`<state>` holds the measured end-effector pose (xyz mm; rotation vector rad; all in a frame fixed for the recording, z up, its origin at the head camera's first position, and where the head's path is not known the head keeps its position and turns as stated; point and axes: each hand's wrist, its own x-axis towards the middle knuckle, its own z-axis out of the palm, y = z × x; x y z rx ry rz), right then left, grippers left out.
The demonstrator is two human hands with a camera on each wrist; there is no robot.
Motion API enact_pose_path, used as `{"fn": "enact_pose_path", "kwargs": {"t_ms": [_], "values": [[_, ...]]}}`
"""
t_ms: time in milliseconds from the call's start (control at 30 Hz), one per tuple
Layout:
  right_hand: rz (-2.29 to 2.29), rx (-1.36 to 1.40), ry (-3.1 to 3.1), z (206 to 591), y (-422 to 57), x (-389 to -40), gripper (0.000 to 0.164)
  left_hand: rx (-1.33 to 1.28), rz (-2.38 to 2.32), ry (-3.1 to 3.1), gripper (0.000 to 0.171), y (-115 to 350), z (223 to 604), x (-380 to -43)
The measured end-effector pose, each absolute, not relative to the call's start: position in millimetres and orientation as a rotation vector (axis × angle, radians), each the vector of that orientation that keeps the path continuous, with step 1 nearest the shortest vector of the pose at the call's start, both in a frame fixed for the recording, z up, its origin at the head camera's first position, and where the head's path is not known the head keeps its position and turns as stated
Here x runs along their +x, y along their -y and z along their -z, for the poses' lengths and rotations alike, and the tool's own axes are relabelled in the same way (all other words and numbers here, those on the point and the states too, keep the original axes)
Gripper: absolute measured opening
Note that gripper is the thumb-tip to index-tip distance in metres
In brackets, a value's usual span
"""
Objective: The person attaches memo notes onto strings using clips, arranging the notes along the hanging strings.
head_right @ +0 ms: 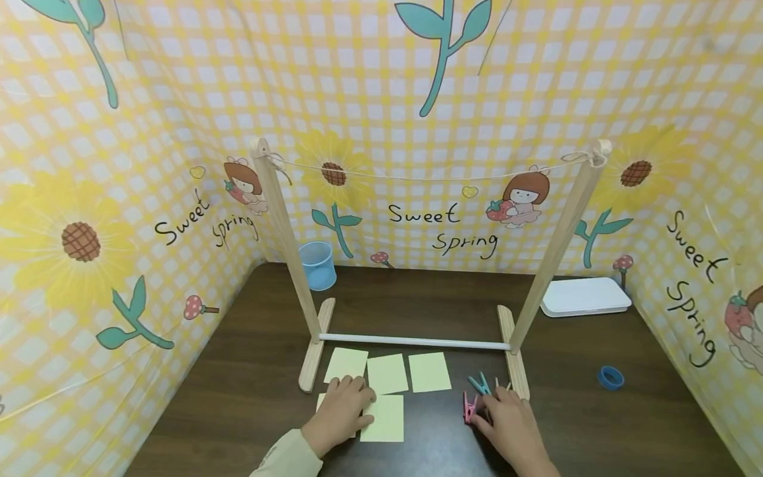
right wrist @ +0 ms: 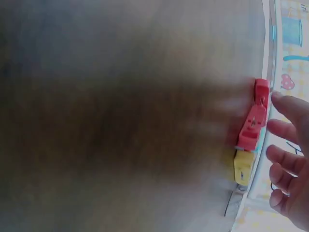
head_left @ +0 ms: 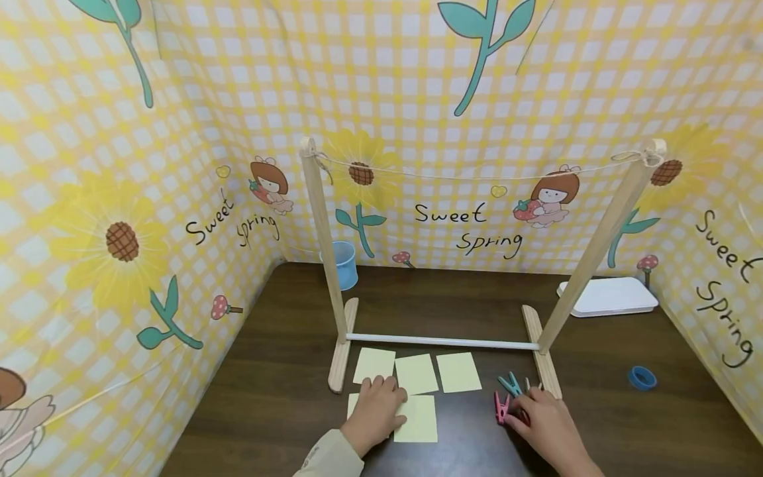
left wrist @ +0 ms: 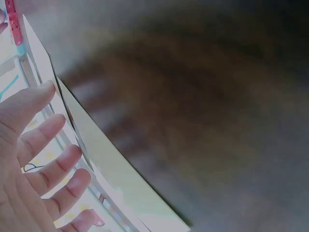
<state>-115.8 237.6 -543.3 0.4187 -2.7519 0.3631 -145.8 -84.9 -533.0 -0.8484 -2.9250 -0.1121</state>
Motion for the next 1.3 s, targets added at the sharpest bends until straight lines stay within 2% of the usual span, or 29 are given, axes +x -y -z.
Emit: {"fn": "enact_pose_path", "kwargs": {"t_ms": [267,533,700,900,1000,1100,1300], "values": [[-0.354,0.501,2.652,549.6,-232.6,-114.8,0.029,-0.868,0.131,2.933,0.013,82.2,531.5,-144.3],[-0.358,0.487,2.599,550.2,-230.0,-116.4,0.024,-0.884,0.165,2.874,0.017,78.0,529.3,-140.9],[-0.362,0.486,2.578,546.6,-229.4,-114.8,0.024,-0.888,0.176,2.865,0.015,77.8,528.7,-139.3],[-0.379,0.467,2.595,540.3,-228.6,-112.9,0.022,-0.859,0.183,2.884,0.025,75.5,528.6,-139.6],[-0.372,0.487,2.557,535.4,-228.8,-113.4,0.022,-0.84,0.199,2.892,0.022,74.4,529.4,-140.8],[-0.386,0.514,2.527,525.0,-229.6,-114.8,0.023,-0.805,0.296,2.931,0.012,75.3,529.7,-142.2],[-0.784,0.496,2.838,471.6,-234.4,-115.6,0.015,-0.787,0.813,3.078,0.019,80.8,509.9,-145.0]]}}
